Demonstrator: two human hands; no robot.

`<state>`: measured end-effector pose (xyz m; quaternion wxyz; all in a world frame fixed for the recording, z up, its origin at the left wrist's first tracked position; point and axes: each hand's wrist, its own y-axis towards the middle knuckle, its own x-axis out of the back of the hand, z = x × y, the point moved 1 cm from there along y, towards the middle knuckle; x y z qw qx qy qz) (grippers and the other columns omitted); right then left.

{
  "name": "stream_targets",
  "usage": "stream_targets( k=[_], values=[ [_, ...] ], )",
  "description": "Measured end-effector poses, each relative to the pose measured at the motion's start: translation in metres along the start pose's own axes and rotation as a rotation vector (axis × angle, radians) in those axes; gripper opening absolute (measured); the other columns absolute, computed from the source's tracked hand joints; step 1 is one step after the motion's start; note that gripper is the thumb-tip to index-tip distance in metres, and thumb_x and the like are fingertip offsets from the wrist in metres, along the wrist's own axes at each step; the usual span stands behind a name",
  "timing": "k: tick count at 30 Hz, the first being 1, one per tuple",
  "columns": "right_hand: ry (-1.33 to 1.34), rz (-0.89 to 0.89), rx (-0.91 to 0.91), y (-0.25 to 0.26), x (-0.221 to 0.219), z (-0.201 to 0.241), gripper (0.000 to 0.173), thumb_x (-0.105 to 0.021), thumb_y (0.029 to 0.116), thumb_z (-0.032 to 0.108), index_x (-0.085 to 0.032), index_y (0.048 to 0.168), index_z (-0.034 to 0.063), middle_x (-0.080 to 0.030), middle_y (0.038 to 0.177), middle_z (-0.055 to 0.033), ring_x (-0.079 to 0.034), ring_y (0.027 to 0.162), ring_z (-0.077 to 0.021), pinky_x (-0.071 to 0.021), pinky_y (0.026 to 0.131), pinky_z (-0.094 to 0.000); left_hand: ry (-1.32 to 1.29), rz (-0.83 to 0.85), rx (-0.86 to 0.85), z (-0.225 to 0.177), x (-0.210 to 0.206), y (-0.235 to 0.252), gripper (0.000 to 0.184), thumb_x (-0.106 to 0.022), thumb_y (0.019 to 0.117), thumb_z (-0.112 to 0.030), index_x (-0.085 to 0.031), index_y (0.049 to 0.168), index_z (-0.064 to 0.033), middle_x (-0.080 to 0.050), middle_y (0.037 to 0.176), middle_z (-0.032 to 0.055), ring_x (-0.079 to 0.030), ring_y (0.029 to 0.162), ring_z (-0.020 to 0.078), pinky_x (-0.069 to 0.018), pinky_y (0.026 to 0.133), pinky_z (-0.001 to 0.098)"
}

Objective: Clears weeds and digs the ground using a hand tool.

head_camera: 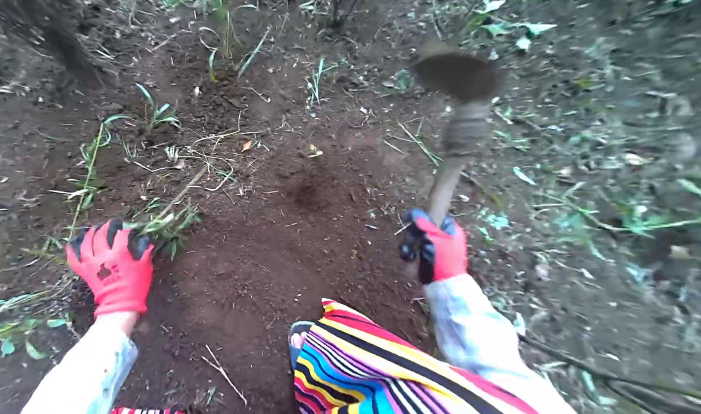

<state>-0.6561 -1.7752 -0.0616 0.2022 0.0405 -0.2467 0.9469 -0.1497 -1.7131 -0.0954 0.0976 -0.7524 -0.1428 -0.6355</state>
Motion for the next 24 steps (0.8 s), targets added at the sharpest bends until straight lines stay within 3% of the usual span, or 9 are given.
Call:
stream_targets(
  k=[2,5,7,9,13,15,17,20,24],
  values=[
    [-0.041,-0.111,-0.009,0.0,-0.027,-0.026,0.026,-0.051,0.1079,0.019,-0.05,0.127,0.002,-0.059,0.074,-0.0028,-0.059,0.053,-0.0102,-0.0567,0.051,-0.029,-0.014,0.015,-0.077,-0.001,0.001,-0.026,0.054,-0.078,0.0857,-0.029,-0.066,0.132,-0.0045,-0.048,0.151,0.0304,-0.032,0.146,0.0568,-0.0107,0.116,0.0794],
    [-0.443,0.177,-0.336,-0.016,-0.035,-0.062,0.039,-0.057,0.1051,0.016,-0.049,0.138,-0.0041,-0.063,0.096,-0.0153,-0.061,0.073,-0.0198,-0.0546,0.07,-0.039,-0.023,0.243,-0.014,-0.014,-0.001,-0.048,0.094,-0.088,0.0745,-0.048,-0.049,0.152,-0.0114,-0.034,0.16,0.0319,-0.025,0.149,0.0579,-0.0084,0.115,0.0811],
    [-0.497,0.33,-0.38,-0.011,-0.021,-0.041,0.034,-0.058,0.1047,0.02,-0.052,0.131,0.0002,-0.059,0.082,-0.0084,-0.057,0.059,-0.0145,-0.0533,0.055,-0.0322,-0.081,0.3,0.09,-0.017,0.005,-0.061,0.102,-0.085,0.0741,-0.056,-0.042,0.157,-0.0151,-0.031,0.163,0.0278,-0.024,0.151,0.0525,-0.0099,0.118,0.0758],
    [-0.29,0.264,-0.254,-0.005,-0.002,-0.023,0.023,-0.058,0.1046,0.019,-0.056,0.121,0.0027,-0.057,0.067,-0.0019,-0.054,0.047,-0.0093,-0.0511,0.044,-0.0257,-0.237,0.252,0.192,-0.017,0.011,-0.08,0.096,-0.08,0.078,-0.058,-0.044,0.156,-0.0143,-0.035,0.162,0.023,-0.03,0.151,0.0458,-0.0188,0.121,0.0678],
    [-0.075,-0.075,-0.005,-0.005,-0.033,-0.034,0.028,-0.053,0.1067,0.015,-0.049,0.13,0.0007,-0.058,0.077,-0.0023,-0.058,0.054,-0.0085,-0.0555,0.051,-0.0273,-0.788,0.034,0.604,-0.036,0.017,-0.101,0.076,-0.075,0.093,-0.028,-0.039,0.153,0.0023,-0.045,0.154,0.024,-0.045,0.143,0.0287,-0.0375,0.119,0.0408],
    [-0.396,0.056,-0.2,-0.016,-0.037,-0.06,0.037,-0.056,0.1051,0.015,-0.049,0.135,-0.006,-0.063,0.093,-0.0151,-0.061,0.07,-0.0195,-0.0554,0.067,-0.0379,-0.956,-0.04,0.824,-0.049,0.019,-0.108,0.071,-0.068,0.0994,-0.025,-0.033,0.156,0.0005,-0.046,0.153,0.0223,-0.051,0.137,0.0245,-0.0439,0.112,0.0381],
    [-0.576,0.265,-0.314,-0.016,-0.028,-0.055,0.039,-0.058,0.1047,0.021,-0.053,0.134,-0.0039,-0.065,0.096,-0.0162,-0.064,0.073,-0.022,-0.057,0.068,-0.0411,-0.974,-0.102,0.921,-0.05,0.019,-0.11,0.07,-0.067,0.1003,-0.026,-0.033,0.156,-0.0002,-0.047,0.152,0.0232,-0.052,0.134,0.0254,-0.0451,0.109,0.0396],
    [-0.28,0.224,-0.202,-0.004,-0.001,-0.02,0.021,-0.056,0.1057,0.02,-0.058,0.116,0.0024,-0.059,0.067,-0.0017,-0.056,0.048,-0.0098,-0.0522,0.044,-0.0278,-0.739,-0.161,0.827,-0.032,0.013,-0.127,0.076,-0.075,0.0926,-0.029,-0.04,0.154,-0.0005,-0.038,0.157,0.0279,-0.041,0.145,0.0354,-0.0365,0.118,0.0454],
    [-0.07,-0.077,0.088,-0.002,-0.021,-0.032,0.032,-0.051,0.1058,0.012,-0.044,0.136,0.0017,-0.058,0.081,-0.0014,-0.059,0.057,-0.0075,-0.0562,0.053,-0.027,-0.333,-0.051,0.327,-0.033,0.009,-0.126,0.052,-0.071,0.0913,-0.037,-0.068,0.131,-0.0027,-0.056,0.139,0.0323,-0.048,0.134,0.0521,-0.0313,0.114,0.0663]
  ],
)
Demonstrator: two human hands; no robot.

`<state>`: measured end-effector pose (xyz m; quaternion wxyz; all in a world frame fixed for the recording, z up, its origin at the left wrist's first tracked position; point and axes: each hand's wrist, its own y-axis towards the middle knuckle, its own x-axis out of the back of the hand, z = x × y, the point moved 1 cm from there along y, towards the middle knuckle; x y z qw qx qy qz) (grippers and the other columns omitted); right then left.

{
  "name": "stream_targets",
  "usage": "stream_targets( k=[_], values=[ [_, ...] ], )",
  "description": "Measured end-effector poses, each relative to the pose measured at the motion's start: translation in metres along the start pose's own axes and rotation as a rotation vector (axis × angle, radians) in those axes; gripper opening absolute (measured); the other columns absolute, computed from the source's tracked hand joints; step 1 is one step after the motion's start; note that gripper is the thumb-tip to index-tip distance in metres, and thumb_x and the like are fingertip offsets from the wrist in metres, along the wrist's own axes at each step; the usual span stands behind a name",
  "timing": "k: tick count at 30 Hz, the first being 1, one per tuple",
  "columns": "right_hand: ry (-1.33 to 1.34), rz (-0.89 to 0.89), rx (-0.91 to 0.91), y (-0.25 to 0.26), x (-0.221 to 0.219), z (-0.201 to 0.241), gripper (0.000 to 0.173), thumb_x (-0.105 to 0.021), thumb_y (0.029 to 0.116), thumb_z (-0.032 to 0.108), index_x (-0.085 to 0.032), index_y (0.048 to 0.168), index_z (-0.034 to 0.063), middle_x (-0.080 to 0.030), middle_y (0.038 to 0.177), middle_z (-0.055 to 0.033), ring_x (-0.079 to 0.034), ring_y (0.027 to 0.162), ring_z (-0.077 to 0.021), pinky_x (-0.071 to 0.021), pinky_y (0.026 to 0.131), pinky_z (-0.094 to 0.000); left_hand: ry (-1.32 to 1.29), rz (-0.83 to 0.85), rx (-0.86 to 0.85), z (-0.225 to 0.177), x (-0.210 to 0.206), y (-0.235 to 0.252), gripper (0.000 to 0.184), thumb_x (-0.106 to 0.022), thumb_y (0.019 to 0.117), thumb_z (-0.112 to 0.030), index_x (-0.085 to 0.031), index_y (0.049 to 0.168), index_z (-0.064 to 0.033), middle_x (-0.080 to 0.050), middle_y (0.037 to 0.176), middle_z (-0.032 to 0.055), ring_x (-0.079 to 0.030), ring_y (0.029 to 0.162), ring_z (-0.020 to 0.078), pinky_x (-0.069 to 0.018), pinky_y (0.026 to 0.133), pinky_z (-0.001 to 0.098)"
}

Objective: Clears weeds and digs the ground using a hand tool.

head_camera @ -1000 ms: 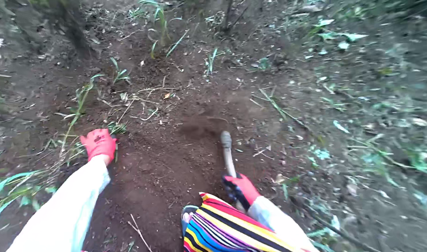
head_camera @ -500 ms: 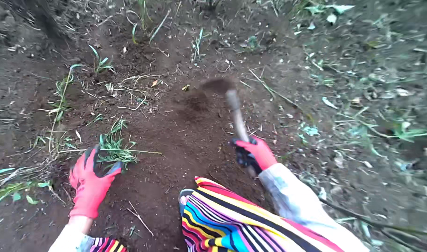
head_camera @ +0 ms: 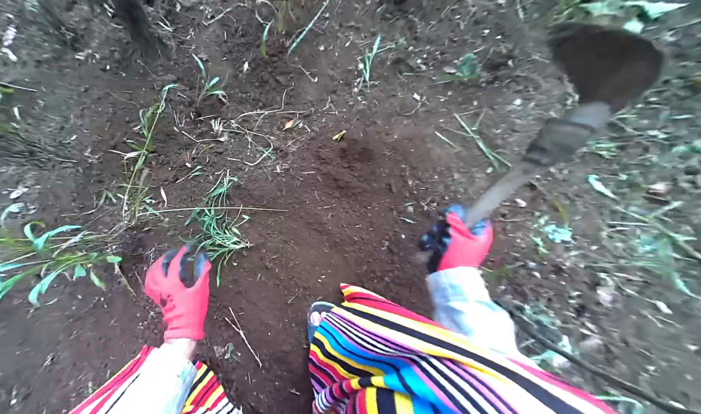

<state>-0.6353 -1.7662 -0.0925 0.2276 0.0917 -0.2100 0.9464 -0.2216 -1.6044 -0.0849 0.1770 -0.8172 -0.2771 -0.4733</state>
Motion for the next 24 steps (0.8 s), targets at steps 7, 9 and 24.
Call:
stream_targets(
  k=[7,9,24],
  values=[
    [-0.395,0.342,-0.249,-0.009,0.019,0.018,0.033,-0.063,0.1021,0.02,-0.056,0.127,0.0014,-0.061,0.075,-0.0066,-0.057,0.052,-0.0133,-0.0534,0.049,-0.0323,-0.299,0.458,0.662,-0.034,-0.051,0.004,0.064,-0.04,0.1068,-0.057,-0.064,0.123,0.0001,-0.072,0.097,0.0159,-0.071,0.08,0.0249,-0.0588,0.073,0.044],
    [-0.188,0.148,-0.09,-0.011,0.022,0.033,0.037,-0.063,0.1013,0.018,-0.052,0.134,0.0043,-0.061,0.078,-0.0067,-0.058,0.054,-0.0137,-0.0547,0.049,-0.0343,-0.271,0.298,0.716,-0.042,-0.068,0.014,0.074,-0.058,0.1002,-0.055,-0.047,0.146,0.0014,-0.058,0.135,0.0285,-0.06,0.122,0.0387,-0.0486,0.103,0.0557],
    [-0.084,0.037,-0.044,-0.006,-0.007,-0.029,0.048,-0.057,0.1029,0.012,-0.037,0.146,0.004,-0.059,0.091,-0.0082,-0.061,0.065,-0.0138,-0.0577,0.058,-0.0344,-0.939,0.224,0.666,0.009,-0.031,0.025,0.023,-0.046,0.109,-0.018,-0.057,0.124,-0.0028,-0.065,0.096,0.006,-0.065,0.08,0.0143,-0.0576,0.071,0.0331]
  ],
)
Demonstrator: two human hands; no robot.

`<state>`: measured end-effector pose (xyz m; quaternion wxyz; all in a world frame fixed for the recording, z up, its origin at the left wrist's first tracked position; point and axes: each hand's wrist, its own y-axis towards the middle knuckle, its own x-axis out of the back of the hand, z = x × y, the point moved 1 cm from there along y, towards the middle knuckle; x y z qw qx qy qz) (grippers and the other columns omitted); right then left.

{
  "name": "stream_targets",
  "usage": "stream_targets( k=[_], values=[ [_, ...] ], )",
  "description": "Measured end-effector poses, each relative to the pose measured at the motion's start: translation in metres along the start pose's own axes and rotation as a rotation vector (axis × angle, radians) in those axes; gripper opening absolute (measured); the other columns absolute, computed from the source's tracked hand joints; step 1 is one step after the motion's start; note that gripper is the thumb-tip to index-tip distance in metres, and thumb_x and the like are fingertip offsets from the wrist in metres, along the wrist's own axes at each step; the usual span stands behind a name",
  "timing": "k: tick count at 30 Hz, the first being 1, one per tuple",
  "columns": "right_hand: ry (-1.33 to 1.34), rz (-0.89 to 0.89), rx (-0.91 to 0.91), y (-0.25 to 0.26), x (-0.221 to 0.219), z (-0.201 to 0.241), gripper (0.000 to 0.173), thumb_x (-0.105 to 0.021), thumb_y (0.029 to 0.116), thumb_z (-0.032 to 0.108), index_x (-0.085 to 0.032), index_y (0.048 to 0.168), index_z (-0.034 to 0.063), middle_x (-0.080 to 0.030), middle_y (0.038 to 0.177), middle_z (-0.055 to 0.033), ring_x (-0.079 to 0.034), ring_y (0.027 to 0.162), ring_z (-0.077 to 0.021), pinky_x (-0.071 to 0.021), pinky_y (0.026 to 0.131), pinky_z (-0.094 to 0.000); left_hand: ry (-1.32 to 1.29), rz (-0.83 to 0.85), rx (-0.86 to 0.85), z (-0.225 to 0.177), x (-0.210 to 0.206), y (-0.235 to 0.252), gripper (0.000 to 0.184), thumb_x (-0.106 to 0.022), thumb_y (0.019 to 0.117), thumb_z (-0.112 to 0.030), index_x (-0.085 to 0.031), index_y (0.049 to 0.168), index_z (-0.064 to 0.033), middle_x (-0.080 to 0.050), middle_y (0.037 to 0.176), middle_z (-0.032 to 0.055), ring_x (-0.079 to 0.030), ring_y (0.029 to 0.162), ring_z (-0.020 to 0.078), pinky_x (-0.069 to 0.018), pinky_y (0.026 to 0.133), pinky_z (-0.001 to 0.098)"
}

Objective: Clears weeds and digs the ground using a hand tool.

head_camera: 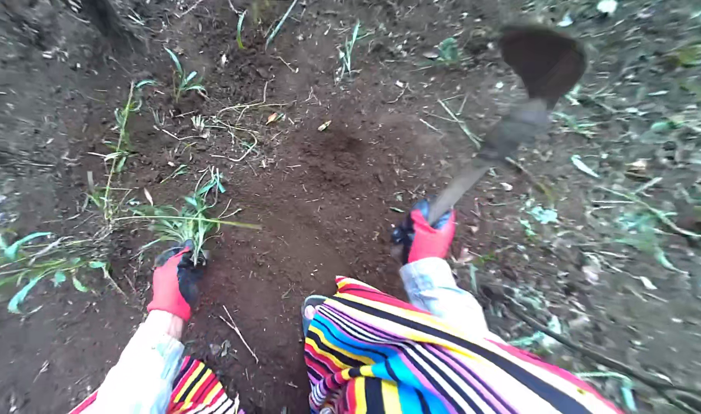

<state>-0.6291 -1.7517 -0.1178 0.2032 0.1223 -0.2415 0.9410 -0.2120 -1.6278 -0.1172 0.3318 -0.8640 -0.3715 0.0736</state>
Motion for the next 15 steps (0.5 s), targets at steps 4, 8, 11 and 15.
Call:
stream_targets(
  k=[4,8,11,15],
  values=[
    [-0.363,0.307,-0.241,0.01,0.01,0.009,0.036,-0.058,0.1041,0.023,-0.053,0.132,0.0004,-0.064,0.087,-0.0114,-0.063,0.064,-0.0176,-0.0573,0.059,-0.0379,-0.31,0.281,0.238,-0.007,-0.001,-0.008,0.038,-0.026,0.1123,-0.035,-0.059,0.11,-0.0176,-0.07,0.088,0.0,-0.07,0.079,0.0142,-0.0617,0.076,0.035],
    [0.058,0.193,0.028,0.02,0.046,0.062,0.014,-0.056,0.1045,0.024,-0.059,0.114,0.0136,-0.058,0.065,0.0082,-0.056,0.048,-0.0049,-0.0521,0.043,-0.024,-0.42,0.421,0.285,-0.005,-0.005,-0.014,0.047,-0.024,0.1118,-0.043,-0.065,0.108,-0.0204,-0.073,0.09,0.0006,-0.073,0.085,0.0165,-0.0622,0.085,0.0412],
    [0.23,-0.029,0.266,0.017,0.023,0.048,0.021,-0.052,0.1064,0.021,-0.048,0.126,0.0132,-0.059,0.074,0.0079,-0.061,0.054,-0.0056,-0.0578,0.05,-0.0257,-0.354,0.411,0.316,-0.001,-0.01,-0.019,0.041,-0.022,0.1109,-0.022,-0.062,0.118,-0.0155,-0.076,0.106,0.0031,-0.074,0.097,0.0179,-0.0612,0.089,0.0387],
    [-0.311,0.243,-0.241,-0.013,-0.005,-0.001,0.042,-0.057,0.1044,0.014,-0.045,0.141,-0.0034,-0.061,0.096,-0.0129,-0.06,0.07,-0.0162,-0.0553,0.067,-0.0362,0.277,0.007,0.102,0.011,-0.014,-0.024,0.034,-0.06,0.1026,-0.013,-0.058,0.134,0.0,-0.068,0.12,0.0145,-0.066,0.104,0.0199,-0.0557,0.09,0.0386]
  ],
)
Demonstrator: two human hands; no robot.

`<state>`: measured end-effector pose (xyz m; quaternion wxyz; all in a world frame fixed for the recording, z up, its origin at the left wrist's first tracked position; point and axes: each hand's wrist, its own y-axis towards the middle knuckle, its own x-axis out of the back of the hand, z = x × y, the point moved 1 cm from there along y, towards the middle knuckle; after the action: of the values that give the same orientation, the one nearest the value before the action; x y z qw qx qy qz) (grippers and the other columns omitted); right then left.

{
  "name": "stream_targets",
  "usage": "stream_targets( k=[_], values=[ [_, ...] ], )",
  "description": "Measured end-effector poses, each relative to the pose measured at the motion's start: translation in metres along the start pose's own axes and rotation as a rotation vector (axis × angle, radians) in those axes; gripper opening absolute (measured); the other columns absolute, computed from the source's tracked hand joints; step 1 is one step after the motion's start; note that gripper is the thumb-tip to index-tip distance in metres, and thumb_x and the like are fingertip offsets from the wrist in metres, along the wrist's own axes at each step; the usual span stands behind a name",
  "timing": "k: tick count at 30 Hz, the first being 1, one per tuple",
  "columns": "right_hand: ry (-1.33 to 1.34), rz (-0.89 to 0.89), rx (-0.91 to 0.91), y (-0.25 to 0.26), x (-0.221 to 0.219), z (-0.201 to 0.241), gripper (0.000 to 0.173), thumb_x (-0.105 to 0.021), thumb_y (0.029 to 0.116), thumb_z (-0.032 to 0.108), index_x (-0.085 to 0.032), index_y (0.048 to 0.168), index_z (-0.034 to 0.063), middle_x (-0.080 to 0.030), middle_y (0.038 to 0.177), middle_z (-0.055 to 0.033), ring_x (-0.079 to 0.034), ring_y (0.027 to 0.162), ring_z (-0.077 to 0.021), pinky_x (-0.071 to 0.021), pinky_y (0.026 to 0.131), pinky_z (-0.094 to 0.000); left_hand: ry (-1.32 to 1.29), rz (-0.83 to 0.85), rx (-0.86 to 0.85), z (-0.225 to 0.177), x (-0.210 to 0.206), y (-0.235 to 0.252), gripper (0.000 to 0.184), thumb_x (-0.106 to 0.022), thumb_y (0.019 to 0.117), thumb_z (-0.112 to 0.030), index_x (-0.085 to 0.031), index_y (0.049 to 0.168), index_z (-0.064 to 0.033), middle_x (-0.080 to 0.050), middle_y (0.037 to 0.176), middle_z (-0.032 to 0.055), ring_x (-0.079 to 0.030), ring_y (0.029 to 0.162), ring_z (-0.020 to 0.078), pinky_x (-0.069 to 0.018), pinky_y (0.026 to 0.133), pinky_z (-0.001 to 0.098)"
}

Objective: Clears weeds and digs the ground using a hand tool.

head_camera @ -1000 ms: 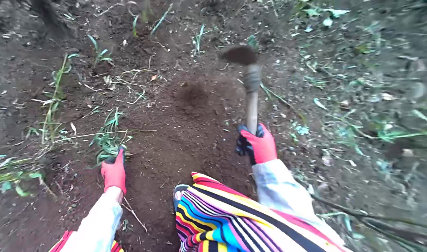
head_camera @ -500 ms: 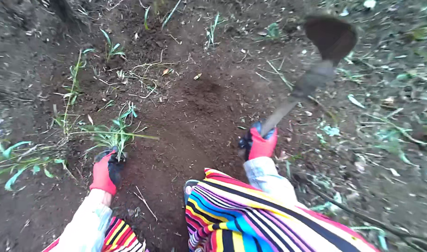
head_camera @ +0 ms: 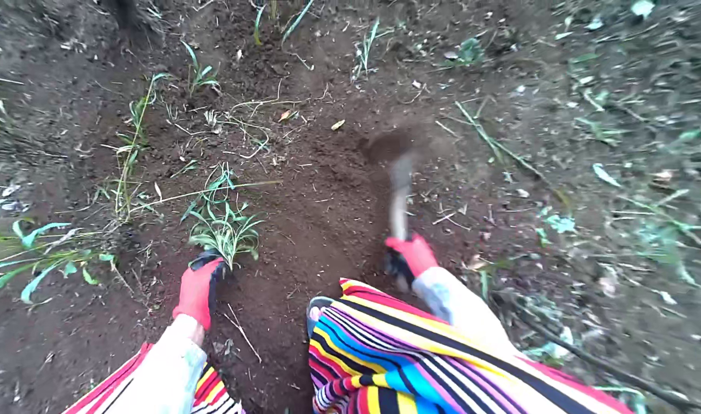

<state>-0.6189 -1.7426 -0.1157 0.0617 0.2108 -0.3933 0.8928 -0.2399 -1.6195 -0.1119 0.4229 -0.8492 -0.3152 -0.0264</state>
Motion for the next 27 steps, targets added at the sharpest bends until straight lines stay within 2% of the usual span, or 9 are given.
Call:
stream_targets(
  k=[3,7,11,14,16,18,23,25,27],
  values=[
    [0.028,0.191,-0.053,-0.012,0.028,0.014,0.026,-0.057,0.1051,0.02,-0.055,0.124,0.0023,-0.059,0.073,-0.0048,-0.057,0.051,-0.0122,-0.0533,0.046,-0.03,0.053,-0.296,-0.158,0.011,0.016,-0.009,0.062,-0.069,0.0984,-0.023,-0.043,0.15,0.0002,-0.055,0.144,0.0222,-0.057,0.129,0.0264,-0.0477,0.108,0.0432],
    [0.424,0.02,0.35,-0.014,0.061,0.035,0.014,-0.055,0.1042,0.018,-0.06,0.115,0.0108,-0.062,0.065,0.0045,-0.059,0.048,-0.0085,-0.0544,0.043,-0.0269,0.145,-0.55,-0.29,0.018,0.037,-0.015,0.071,-0.069,0.0975,-0.033,-0.04,0.153,0.0018,-0.035,0.157,0.0304,-0.038,0.146,0.0387,-0.034,0.12,0.0475],
    [0.384,-0.191,0.32,0.001,0.009,0.012,0.02,-0.05,0.1077,0.019,-0.049,0.123,0.0073,-0.057,0.071,0.0014,-0.058,0.052,-0.008,-0.0558,0.049,-0.0273,0.52,-0.335,-0.404,0.027,0.029,-0.027,0.053,-0.073,0.0926,-0.035,-0.065,0.129,0.0035,-0.059,0.135,0.029,-0.056,0.129,0.0408,-0.0422,0.112,0.0558],
    [-0.085,0.077,-0.052,0.006,-0.006,-0.006,0.041,-0.056,0.1054,0.017,-0.048,0.141,-0.0023,-0.064,0.103,-0.0159,-0.062,0.076,-0.0189,-0.0552,0.072,-0.0379,0.819,-0.197,-0.227,0.034,0.0,-0.023,0.071,-0.075,0.0874,-0.052,-0.061,0.139,-0.0067,-0.056,0.143,0.0249,-0.051,0.134,0.0431,-0.0372,0.112,0.0638],
    [-0.095,0.14,-0.065,-0.001,0.012,0.005,0.033,-0.057,0.1057,0.022,-0.055,0.13,0.0012,-0.064,0.087,-0.0102,-0.061,0.063,-0.0154,-0.0557,0.057,-0.0339,0.949,-0.211,-0.138,0.046,-0.008,-0.009,0.078,-0.075,0.0853,-0.057,-0.056,0.144,-0.0096,-0.054,0.146,0.0228,-0.051,0.135,0.0419,-0.0377,0.111,0.0629],
    [0.125,0.092,0.077,-0.014,0.038,0.018,0.021,-0.057,0.1047,0.022,-0.059,0.119,0.0057,-0.059,0.066,-0.0015,-0.055,0.046,-0.0102,-0.0507,0.041,-0.0281,0.872,-0.225,-0.12,0.049,-0.005,0.0,0.062,-0.072,0.0922,-0.042,-0.058,0.141,-0.0075,-0.059,0.142,0.0208,-0.054,0.134,0.038,-0.038,0.113,0.0605],
    [0.524,-0.165,0.522,-0.012,0.045,0.045,0.01,-0.05,0.1071,0.021,-0.054,0.115,0.0164,-0.06,0.067,0.0087,-0.059,0.049,-0.0061,-0.0553,0.044,-0.0254,0.364,-0.248,-0.155,0.023,0.013,-0.006,0.035,-0.06,0.1022,-0.018,-0.062,0.131,0.0023,-0.068,0.123,0.0225,-0.065,0.116,0.0296,-0.0486,0.105,0.0496],
    [0.388,-0.248,0.372,-0.009,0.011,0.024,0.025,-0.05,0.1066,0.016,-0.046,0.129,0.0054,-0.058,0.074,-0.0019,-0.061,0.055,-0.0115,-0.0578,0.052,-0.0302,0.196,-0.258,-0.117,0.019,0.018,-0.01,0.033,-0.06,0.1029,-0.018,-0.062,0.127,0.0045,-0.068,0.115,0.0189,-0.066,0.103,0.0229,-0.0539,0.094,0.0433],
    [-0.011,-0.056,0.056,-0.007,-0.008,0.004,0.046,-0.058,0.1037,0.014,-0.043,0.143,-0.0054,-0.065,0.104,-0.0209,-0.067,0.083,-0.025,-0.0573,0.08,-0.0431,0.013,-0.184,-0.076,0.018,0.018,-0.008,0.03,-0.052,0.1075,-0.022,-0.061,0.124,0.0015,-0.068,0.102,0.0103,-0.066,0.085,0.0152,-0.0577,0.079,0.0361]
  ],
)
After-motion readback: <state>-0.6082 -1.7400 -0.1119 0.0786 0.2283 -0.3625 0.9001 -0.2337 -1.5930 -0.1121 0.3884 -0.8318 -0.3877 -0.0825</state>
